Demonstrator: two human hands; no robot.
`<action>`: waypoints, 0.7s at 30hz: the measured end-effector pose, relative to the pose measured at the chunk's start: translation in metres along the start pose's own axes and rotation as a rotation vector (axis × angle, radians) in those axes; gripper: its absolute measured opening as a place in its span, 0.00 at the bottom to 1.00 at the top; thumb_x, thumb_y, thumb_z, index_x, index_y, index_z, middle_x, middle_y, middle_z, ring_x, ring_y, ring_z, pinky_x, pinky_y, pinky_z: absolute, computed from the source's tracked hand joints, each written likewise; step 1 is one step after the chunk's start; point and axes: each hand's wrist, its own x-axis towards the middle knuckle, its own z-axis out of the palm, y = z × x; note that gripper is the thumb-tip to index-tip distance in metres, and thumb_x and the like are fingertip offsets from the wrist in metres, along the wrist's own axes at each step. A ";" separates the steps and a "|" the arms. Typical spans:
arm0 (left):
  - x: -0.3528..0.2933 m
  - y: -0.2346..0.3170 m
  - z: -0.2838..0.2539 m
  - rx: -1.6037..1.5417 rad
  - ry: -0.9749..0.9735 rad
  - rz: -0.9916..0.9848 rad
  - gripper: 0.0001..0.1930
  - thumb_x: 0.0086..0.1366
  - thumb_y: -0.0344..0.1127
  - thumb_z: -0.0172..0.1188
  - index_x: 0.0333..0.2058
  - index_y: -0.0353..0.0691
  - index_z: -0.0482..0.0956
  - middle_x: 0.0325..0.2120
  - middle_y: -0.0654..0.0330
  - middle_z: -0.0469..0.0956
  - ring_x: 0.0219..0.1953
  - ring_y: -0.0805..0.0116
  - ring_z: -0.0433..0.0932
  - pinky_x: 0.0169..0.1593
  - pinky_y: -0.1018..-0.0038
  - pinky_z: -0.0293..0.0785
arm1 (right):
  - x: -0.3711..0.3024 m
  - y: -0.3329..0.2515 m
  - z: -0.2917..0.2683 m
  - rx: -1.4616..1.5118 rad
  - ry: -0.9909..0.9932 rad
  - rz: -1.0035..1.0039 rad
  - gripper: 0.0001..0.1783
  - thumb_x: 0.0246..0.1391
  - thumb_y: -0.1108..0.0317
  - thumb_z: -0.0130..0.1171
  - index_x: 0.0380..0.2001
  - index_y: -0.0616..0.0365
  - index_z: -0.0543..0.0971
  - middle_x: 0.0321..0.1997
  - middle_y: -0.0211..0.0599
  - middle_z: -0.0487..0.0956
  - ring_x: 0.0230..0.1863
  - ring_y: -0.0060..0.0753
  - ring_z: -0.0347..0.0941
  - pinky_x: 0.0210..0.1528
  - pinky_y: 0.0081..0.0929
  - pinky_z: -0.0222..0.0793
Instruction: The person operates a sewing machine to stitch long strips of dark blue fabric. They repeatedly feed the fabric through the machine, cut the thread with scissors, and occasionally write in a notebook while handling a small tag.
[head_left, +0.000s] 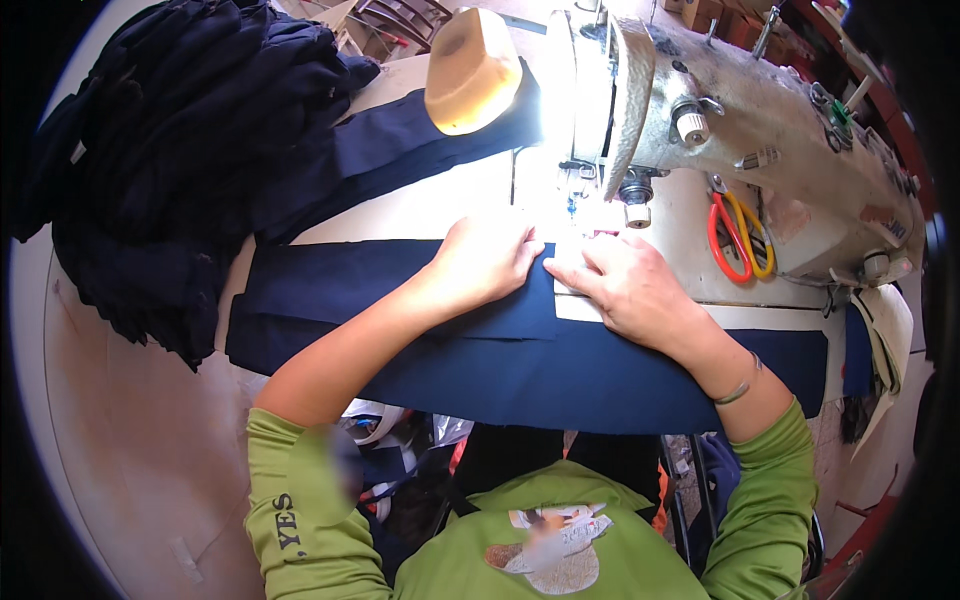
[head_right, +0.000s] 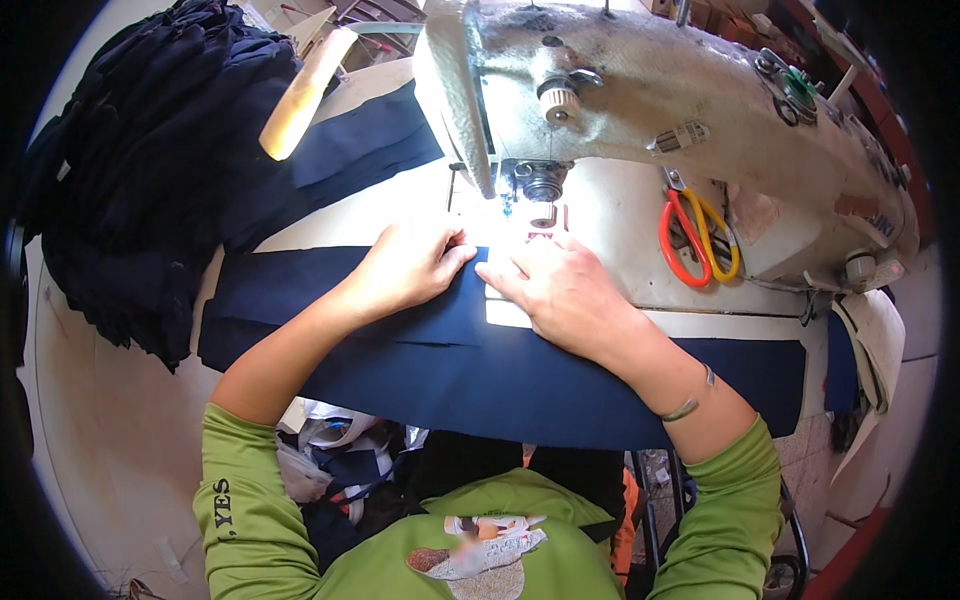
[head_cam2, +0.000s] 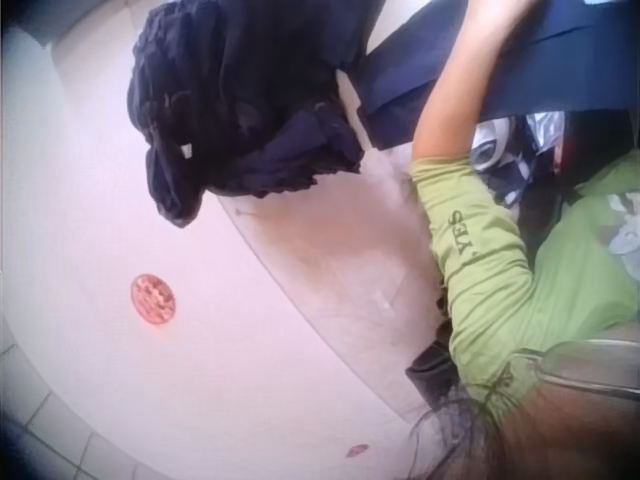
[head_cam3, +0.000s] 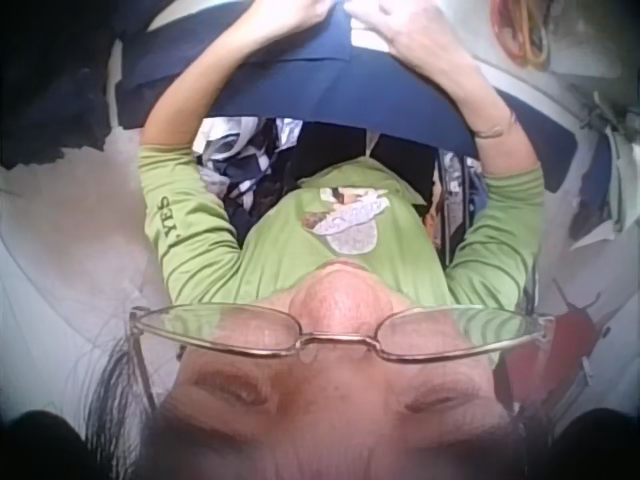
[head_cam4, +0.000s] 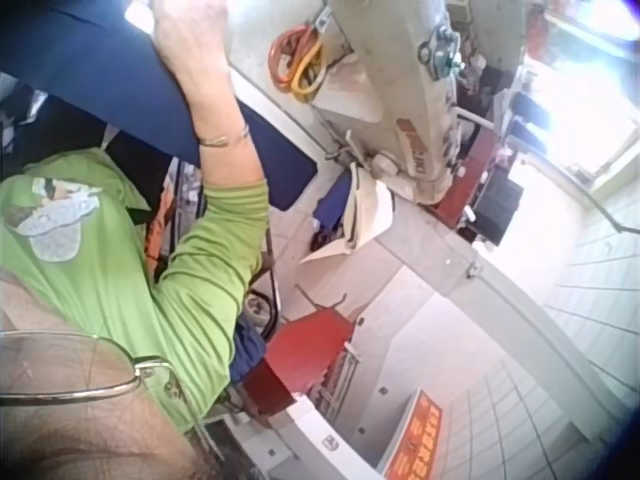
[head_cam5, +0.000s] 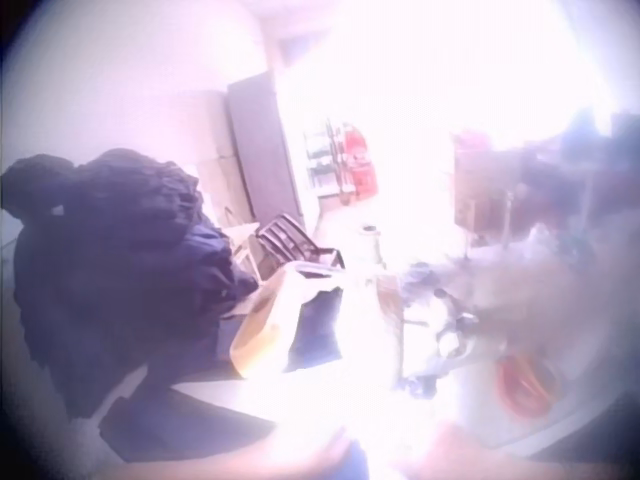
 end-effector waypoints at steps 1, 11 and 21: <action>0.001 0.001 0.001 0.021 -0.007 -0.006 0.11 0.63 0.36 0.65 0.33 0.32 0.81 0.25 0.46 0.80 0.29 0.49 0.80 0.38 0.61 0.76 | 0.000 0.000 0.000 -0.008 -0.003 0.000 0.19 0.50 0.73 0.57 0.47 0.52 0.82 0.33 0.35 0.78 0.41 0.39 0.76 0.47 0.37 0.70; -0.035 0.008 -0.002 0.164 0.029 0.418 0.22 0.52 0.21 0.59 0.49 0.32 0.80 0.53 0.51 0.78 0.54 0.53 0.77 0.57 0.63 0.75 | -0.003 0.000 -0.004 -0.078 -0.005 0.057 0.15 0.55 0.69 0.53 0.45 0.52 0.83 0.30 0.28 0.75 0.39 0.29 0.75 0.45 0.32 0.66; -0.013 0.004 0.010 0.034 0.076 0.387 0.20 0.57 0.22 0.59 0.51 0.34 0.79 0.52 0.49 0.78 0.53 0.51 0.77 0.56 0.63 0.75 | -0.003 0.004 -0.011 -0.163 -0.036 0.135 0.17 0.53 0.73 0.53 0.46 0.55 0.82 0.31 0.30 0.79 0.34 0.32 0.77 0.45 0.31 0.66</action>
